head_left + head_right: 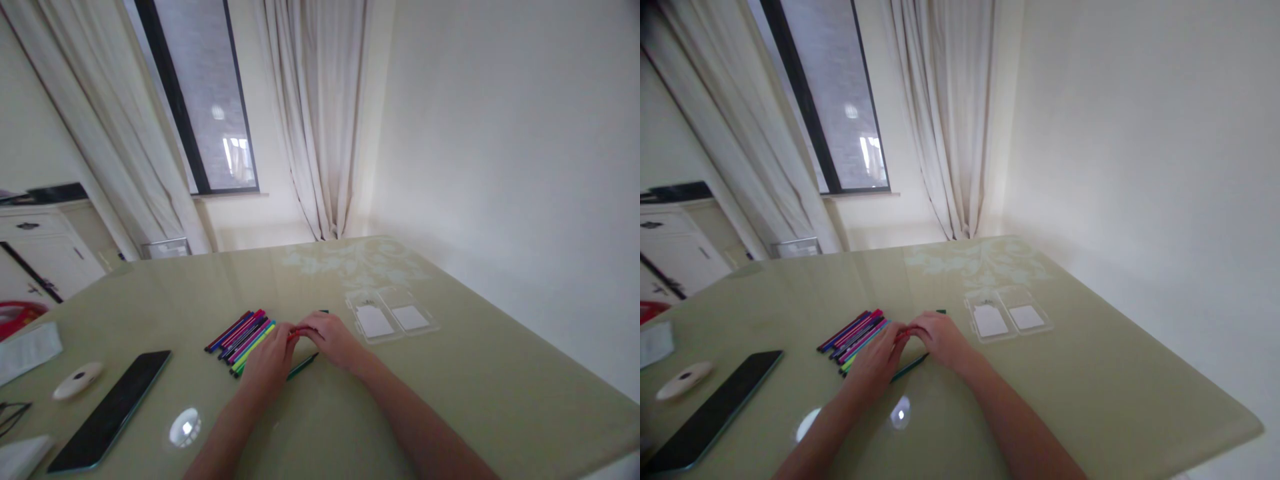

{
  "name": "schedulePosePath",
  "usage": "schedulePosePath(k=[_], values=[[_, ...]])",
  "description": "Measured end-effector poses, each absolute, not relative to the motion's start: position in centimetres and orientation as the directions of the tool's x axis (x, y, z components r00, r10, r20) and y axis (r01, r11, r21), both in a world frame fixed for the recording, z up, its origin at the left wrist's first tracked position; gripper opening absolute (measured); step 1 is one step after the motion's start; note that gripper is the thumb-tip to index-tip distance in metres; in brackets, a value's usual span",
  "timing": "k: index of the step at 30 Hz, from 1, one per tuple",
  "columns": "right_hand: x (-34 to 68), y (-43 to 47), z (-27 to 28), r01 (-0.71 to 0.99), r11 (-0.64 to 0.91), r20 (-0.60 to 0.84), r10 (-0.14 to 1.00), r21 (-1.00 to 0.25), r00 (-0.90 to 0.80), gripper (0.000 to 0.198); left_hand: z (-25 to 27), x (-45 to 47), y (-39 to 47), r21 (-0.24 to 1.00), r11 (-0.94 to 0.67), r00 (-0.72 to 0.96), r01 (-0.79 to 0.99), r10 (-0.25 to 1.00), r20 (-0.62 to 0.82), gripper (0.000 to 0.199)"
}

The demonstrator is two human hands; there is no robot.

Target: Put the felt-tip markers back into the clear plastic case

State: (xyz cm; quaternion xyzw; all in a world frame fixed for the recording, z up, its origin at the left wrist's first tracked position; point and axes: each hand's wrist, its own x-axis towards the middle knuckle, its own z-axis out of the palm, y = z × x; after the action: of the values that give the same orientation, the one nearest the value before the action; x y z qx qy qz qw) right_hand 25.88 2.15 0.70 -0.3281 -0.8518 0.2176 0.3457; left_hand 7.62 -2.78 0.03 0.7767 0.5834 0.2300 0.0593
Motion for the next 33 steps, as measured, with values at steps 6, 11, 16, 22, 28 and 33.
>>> schedulePosePath(k=[6,11,16,22,28,33], values=[[26.6,2.7,1.4,0.313,0.581,0.426,0.789,-0.752,-0.443,0.020,1.3,7.5,-3.1,0.258,-0.233,0.165,0.938,0.952,0.259,0.031],[29.3,4.9,1.3,0.368,0.469,0.435,0.883,-0.803,-0.176,0.018,1.3,5.9,-2.4,0.306,-0.069,-0.004,0.950,0.972,0.233,0.036],[31.2,6.2,0.0,0.595,0.404,0.418,0.900,-0.694,-0.123,0.013,-0.4,6.0,-1.9,0.386,-0.185,0.102,0.904,0.969,0.225,0.030],[29.9,5.2,-0.4,0.758,0.441,0.355,0.888,-0.481,-0.291,0.007,-0.5,6.3,-2.2,0.472,-0.224,0.175,0.853,0.974,0.147,0.022],[29.3,4.6,-0.3,0.789,0.416,0.302,0.904,-0.452,-0.304,0.007,0.4,6.6,-2.5,0.574,-0.287,0.273,0.767,0.955,0.112,0.023],[29.3,4.9,-1.0,0.819,0.415,0.327,0.897,-0.397,-0.296,0.008,0.5,6.4,-2.2,0.606,-0.218,0.203,0.765,0.975,0.094,0.024]])
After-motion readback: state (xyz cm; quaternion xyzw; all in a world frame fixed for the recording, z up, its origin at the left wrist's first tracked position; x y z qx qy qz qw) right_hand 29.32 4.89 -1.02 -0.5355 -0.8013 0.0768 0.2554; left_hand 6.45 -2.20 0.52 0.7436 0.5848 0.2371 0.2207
